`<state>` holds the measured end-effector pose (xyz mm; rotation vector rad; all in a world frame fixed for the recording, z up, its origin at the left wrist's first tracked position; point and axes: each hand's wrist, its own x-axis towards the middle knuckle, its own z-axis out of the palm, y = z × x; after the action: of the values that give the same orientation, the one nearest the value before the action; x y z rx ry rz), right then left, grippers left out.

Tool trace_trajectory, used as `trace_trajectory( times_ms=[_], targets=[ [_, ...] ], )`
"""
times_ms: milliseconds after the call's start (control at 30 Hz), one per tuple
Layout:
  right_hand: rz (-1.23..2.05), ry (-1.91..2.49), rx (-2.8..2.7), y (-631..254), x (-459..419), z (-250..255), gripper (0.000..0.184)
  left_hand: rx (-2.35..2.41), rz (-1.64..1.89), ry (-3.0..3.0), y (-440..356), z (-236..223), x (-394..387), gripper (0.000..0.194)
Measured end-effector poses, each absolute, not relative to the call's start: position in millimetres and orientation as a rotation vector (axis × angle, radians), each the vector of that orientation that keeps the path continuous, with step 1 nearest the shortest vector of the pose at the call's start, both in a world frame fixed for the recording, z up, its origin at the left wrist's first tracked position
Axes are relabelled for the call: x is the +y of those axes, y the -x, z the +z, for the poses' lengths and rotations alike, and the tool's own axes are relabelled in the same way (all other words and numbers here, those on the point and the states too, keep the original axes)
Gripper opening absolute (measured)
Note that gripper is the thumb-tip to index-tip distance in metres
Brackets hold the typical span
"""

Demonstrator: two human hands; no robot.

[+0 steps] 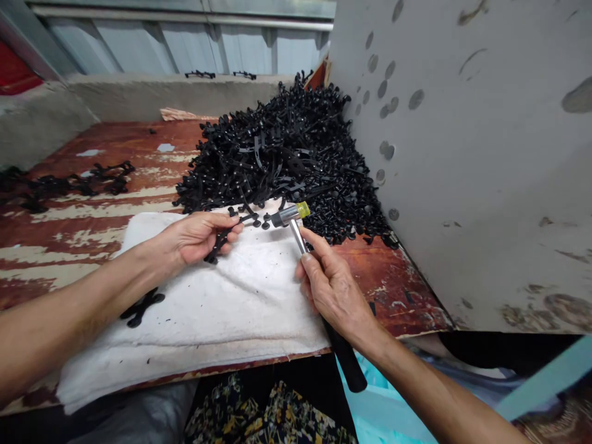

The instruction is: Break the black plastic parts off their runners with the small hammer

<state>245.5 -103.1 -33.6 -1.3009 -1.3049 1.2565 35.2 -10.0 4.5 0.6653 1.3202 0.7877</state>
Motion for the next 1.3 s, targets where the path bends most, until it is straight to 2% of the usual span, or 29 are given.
trace_trajectory(
  times_ms=[367,600,767,1300],
  targets=[
    [1.155,1.386,-1.468,-247.1,-102.7,-29.9,0.049,1.412,0.832,-0.776,-40.3,6.7,-11.1,0.028],
    [0.62,1.318,-1.946,-244.3,-68.1,-20.5,0.053,1.434,0.817,-0.821,-38.4,4.8,-9.2,0.025],
    [0.451,1.237,-2.152,-239.5,-46.8,-26.6,0.058,1.443,0.808,-0.808,-38.9,4.2,-10.0,0.024],
    [0.373,1.331,-2.338,-240.8,-43.5,-10.3,0.064,1.306,0.77,-0.709,-44.0,3.6,-14.7,0.028]
  ],
)
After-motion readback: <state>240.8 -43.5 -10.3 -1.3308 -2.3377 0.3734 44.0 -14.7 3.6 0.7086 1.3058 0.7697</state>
